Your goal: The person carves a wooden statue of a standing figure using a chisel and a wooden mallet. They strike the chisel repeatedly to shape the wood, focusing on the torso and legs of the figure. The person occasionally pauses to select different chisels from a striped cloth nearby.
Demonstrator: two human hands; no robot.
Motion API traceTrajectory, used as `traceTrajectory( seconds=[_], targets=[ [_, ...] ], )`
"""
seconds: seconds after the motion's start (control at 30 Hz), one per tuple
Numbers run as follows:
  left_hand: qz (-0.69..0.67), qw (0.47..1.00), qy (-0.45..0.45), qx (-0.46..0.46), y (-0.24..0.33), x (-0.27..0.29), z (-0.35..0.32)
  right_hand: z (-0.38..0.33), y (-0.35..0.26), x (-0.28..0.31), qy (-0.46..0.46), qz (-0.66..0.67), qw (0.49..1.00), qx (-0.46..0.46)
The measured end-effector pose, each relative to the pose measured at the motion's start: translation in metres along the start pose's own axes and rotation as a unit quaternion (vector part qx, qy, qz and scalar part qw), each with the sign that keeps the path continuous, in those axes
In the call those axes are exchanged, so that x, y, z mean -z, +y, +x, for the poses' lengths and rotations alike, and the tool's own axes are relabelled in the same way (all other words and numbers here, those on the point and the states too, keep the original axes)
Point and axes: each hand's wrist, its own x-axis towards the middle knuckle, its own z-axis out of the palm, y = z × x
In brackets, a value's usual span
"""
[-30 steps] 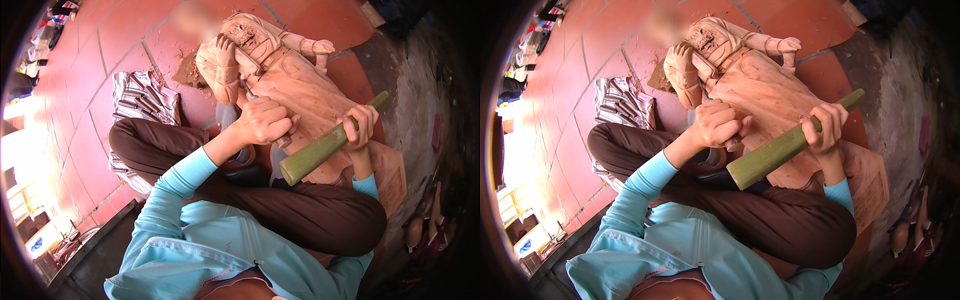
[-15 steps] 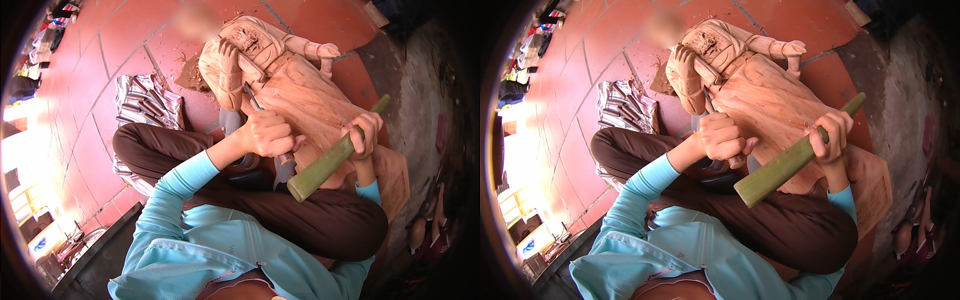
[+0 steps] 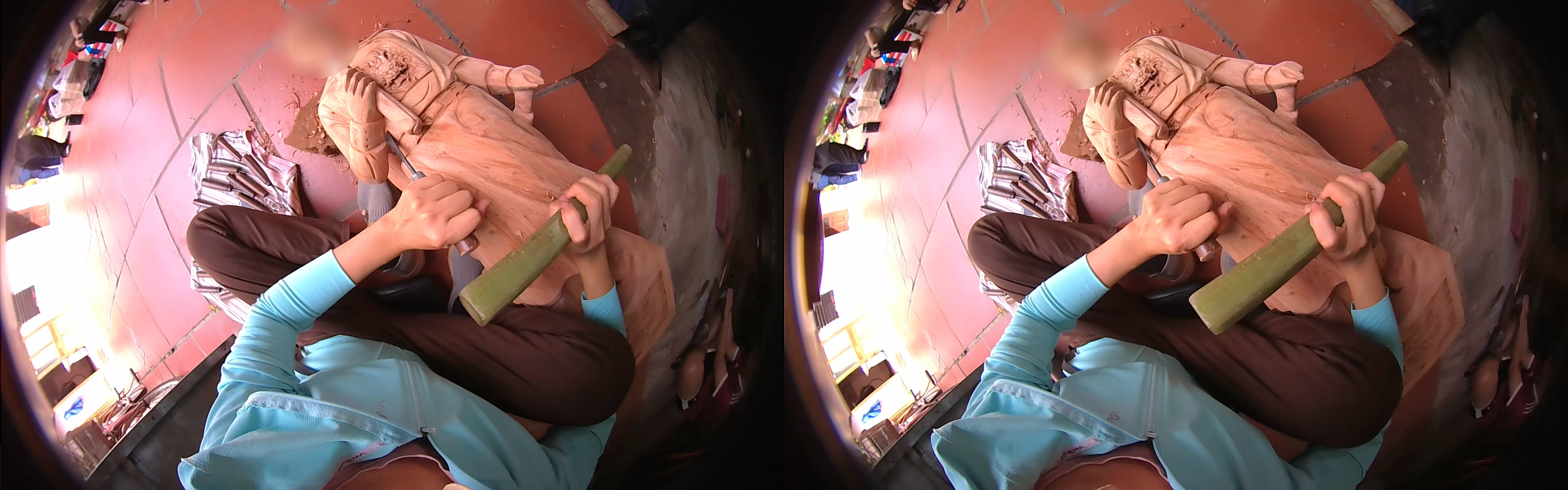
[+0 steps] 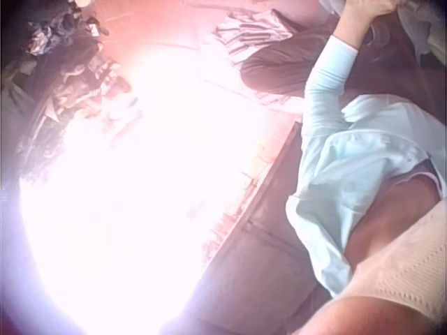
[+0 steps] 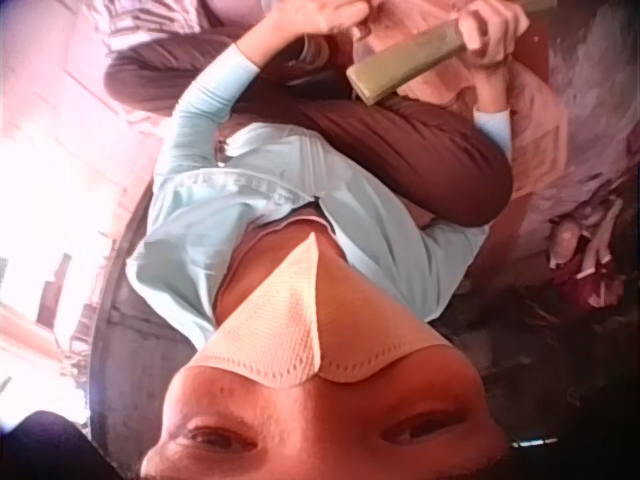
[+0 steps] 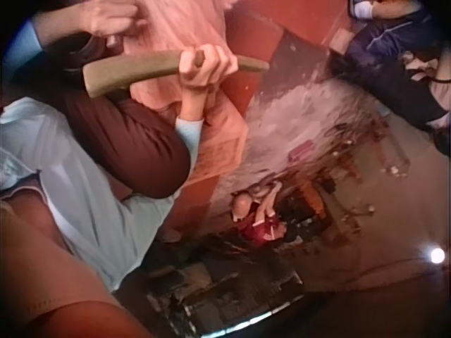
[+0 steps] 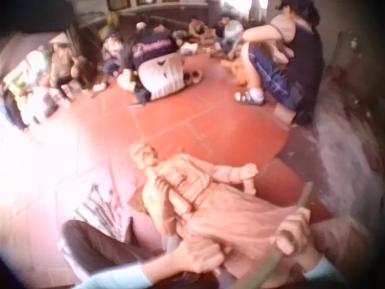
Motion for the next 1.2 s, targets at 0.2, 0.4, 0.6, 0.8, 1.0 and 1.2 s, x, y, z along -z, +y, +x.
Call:
traceTrajectory(
  seconds=[0.2,0.4,0.6,0.8,1.0,1.2],
  targets=[
    [-0.003,0.998,-0.058,0.014,0.025,0.007,0.013,0.0,0.0,0.001,-0.002,0.008,1.0,0.01],
    [-0.061,0.994,0.047,0.077,0.009,-0.001,0.026,-0.001,0.0,0.001,0.011,0.016,1.0,-0.008],
    [-0.009,0.964,0.165,0.206,-0.003,-0.002,0.051,0.005,0.001,-0.003,0.026,0.041,0.998,-0.029],
    [-0.007,0.94,0.184,0.288,-0.017,-0.009,0.054,0.004,0.0,0.001,0.007,0.035,0.998,-0.058],
    [0.07,0.91,0.221,0.343,-0.032,-0.026,0.066,0.0,0.002,-0.004,0.024,0.045,0.995,-0.08],
    [0.131,0.907,0.179,0.357,-0.003,-0.009,0.071,0.003,0.004,-0.001,0.025,0.038,0.997,-0.061]
  ],
)
